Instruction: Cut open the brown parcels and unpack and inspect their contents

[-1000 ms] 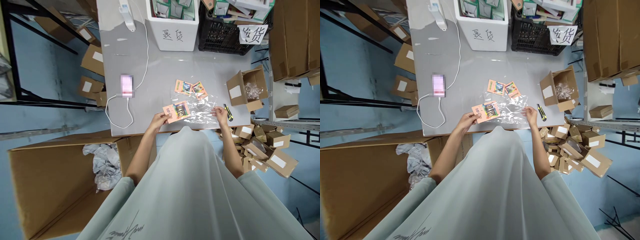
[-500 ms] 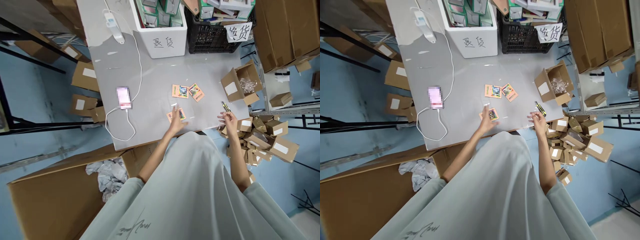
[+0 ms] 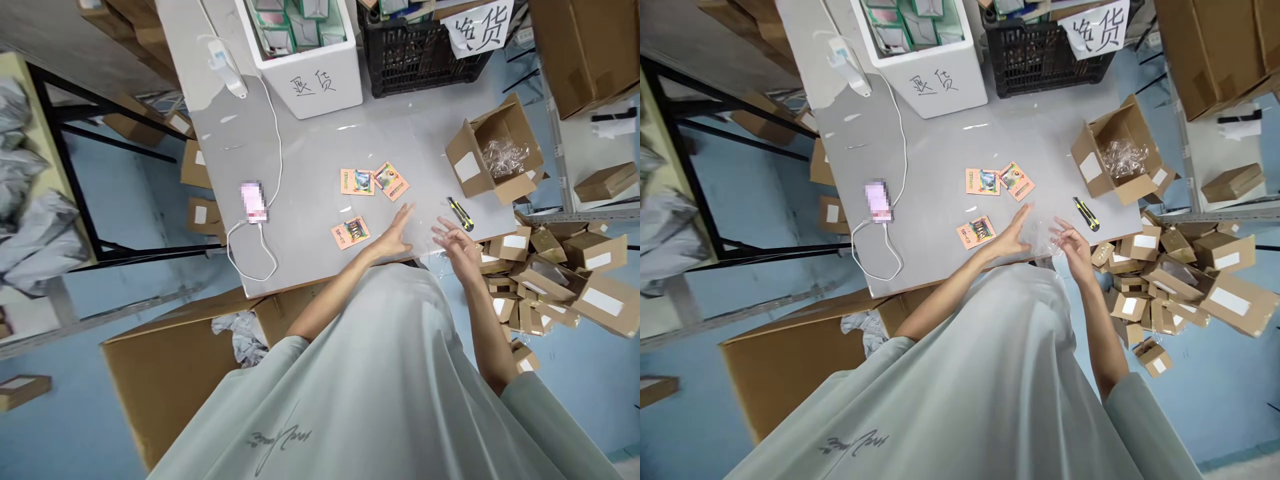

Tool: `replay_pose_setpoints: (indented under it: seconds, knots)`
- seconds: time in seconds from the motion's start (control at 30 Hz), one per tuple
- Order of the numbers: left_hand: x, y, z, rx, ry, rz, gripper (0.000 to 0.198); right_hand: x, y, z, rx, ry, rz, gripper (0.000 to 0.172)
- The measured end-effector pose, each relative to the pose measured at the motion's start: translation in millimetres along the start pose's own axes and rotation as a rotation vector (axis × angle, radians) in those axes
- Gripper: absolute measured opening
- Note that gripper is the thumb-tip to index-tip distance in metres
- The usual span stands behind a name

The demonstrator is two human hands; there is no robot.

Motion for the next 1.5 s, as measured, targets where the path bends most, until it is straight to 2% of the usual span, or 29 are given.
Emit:
replay_pose_setpoints:
  seconds: [0.03, 0.07, 0.13, 0.17, 0.23, 0.3, 0.33, 0.4, 0.5, 0.6, 0.67, 0.77, 0.87, 0.97, 1.03, 1.1, 1.13, 1.2, 1.27, 1.33, 1.37, 1.43, 1.5]
  knots:
    - [9, 9.7, -4, 0.044, 0.023, 0.037, 0.094, 6, 0, 1, 0.062, 0.033, 0.056, 0.038]
    - [19, 18.6, -6, 0.073, 0.036, 0.051, 0.083, 13, -2, 3, 0.101, 0.057, 0.094, 0.040]
    - [40, 31.2, -9, 0.051, 0.011, 0.009, 0.053, 30, -15, 8, 0.098, 0.069, 0.118, 0.041]
    - [52, 34.1, -8, 0.007, -0.029, -0.038, 0.044, 40, -28, 12, 0.066, 0.055, 0.103, 0.040]
    - [74, 33.5, 0, -0.125, -0.171, -0.182, 0.044, 63, -63, 18, -0.049, -0.009, 0.002, 0.035]
    - [95, 26.6, 7, -0.218, -0.317, -0.386, 0.044, 82, -100, 26, -0.246, -0.116, -0.140, 0.026]
    - [107, 23.8, 7, -0.251, -0.343, -0.480, 0.043, 88, -113, 30, -0.368, -0.180, -0.191, 0.021]
    - [135, 25.1, -1, -0.312, -0.334, -0.615, 0.044, 95, -121, 38, -0.615, -0.316, -0.195, 0.012]
    - [184, 44.4, -26, -0.358, -0.268, -0.653, 0.037, 96, -112, 46, -0.849, -0.468, -0.109, 0.011]
    - [231, 69.6, -55, -0.318, -0.189, -0.543, 0.031, 110, -121, 61, -0.879, -0.507, -0.167, 0.020]
    - [258, 80.8, -71, -0.240, -0.123, -0.423, 0.044, 133, -139, 73, -0.840, -0.503, -0.225, 0.018]
    - [290, 82.1, -81, 0.020, -0.010, -0.262, 0.071, 184, -162, 89, -0.828, -0.436, -0.239, 0.022]
    - [317, 78.0, -66, 0.401, -0.025, -0.094, 0.078, 243, -167, 89, -1.011, -0.177, -0.218, 0.022]
    - [338, 80.6, -36, 0.786, -0.164, 0.129, 0.065, 285, -156, 73, -1.268, 0.190, -0.169, 0.026]
    - [348, 85.9, -17, 0.967, -0.251, 0.274, 0.054, 299, -145, 64, -1.330, 0.324, -0.127, 0.031]
    - [352, 90.5, -5, 1.061, -0.316, 0.367, 0.047, 305, -137, 58, -1.340, 0.377, -0.089, 0.037]
    - [352, 91.5, -3, 1.079, -0.325, 0.376, 0.046, 305, -136, 56, -1.348, 0.401, -0.070, 0.038]
    - [349, 90.2, -11, 1.067, -0.243, 0.313, 0.048, 299, -137, 55, -1.371, 0.441, -0.034, 0.038]
    - [335, 83.2, -32, 1.014, -0.054, 0.179, 0.050, 285, -142, 56, -1.401, 0.449, -0.009, 0.035]
    - [302, 66.8, -53, 0.963, 0.109, 0.009, 0.050, 263, -148, 61, -1.430, 0.402, -0.018, 0.034]
    - [279, 55.4, -58, 0.942, 0.141, -0.077, 0.049, 249, -152, 64, -1.440, 0.364, -0.050, 0.037]
    - [222, 29.1, -55, 0.903, 0.100, -0.228, 0.045, 220, -160, 80, -1.349, 0.151, -0.234, 0.041]
    - [156, 2.6, -35, 0.852, -0.042, -0.331, 0.042, 188, -161, 91, -1.225, -0.064, -0.359, 0.040]
Point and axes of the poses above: each hand's wrist, its own x-axis towards the middle knuckle, its own y-axis out of the palm, z = x × y, the point moved 7 cm from there along x, towards the middle knuckle, and after that the axes turned 13 degrees about y, right-handed, at the moved point
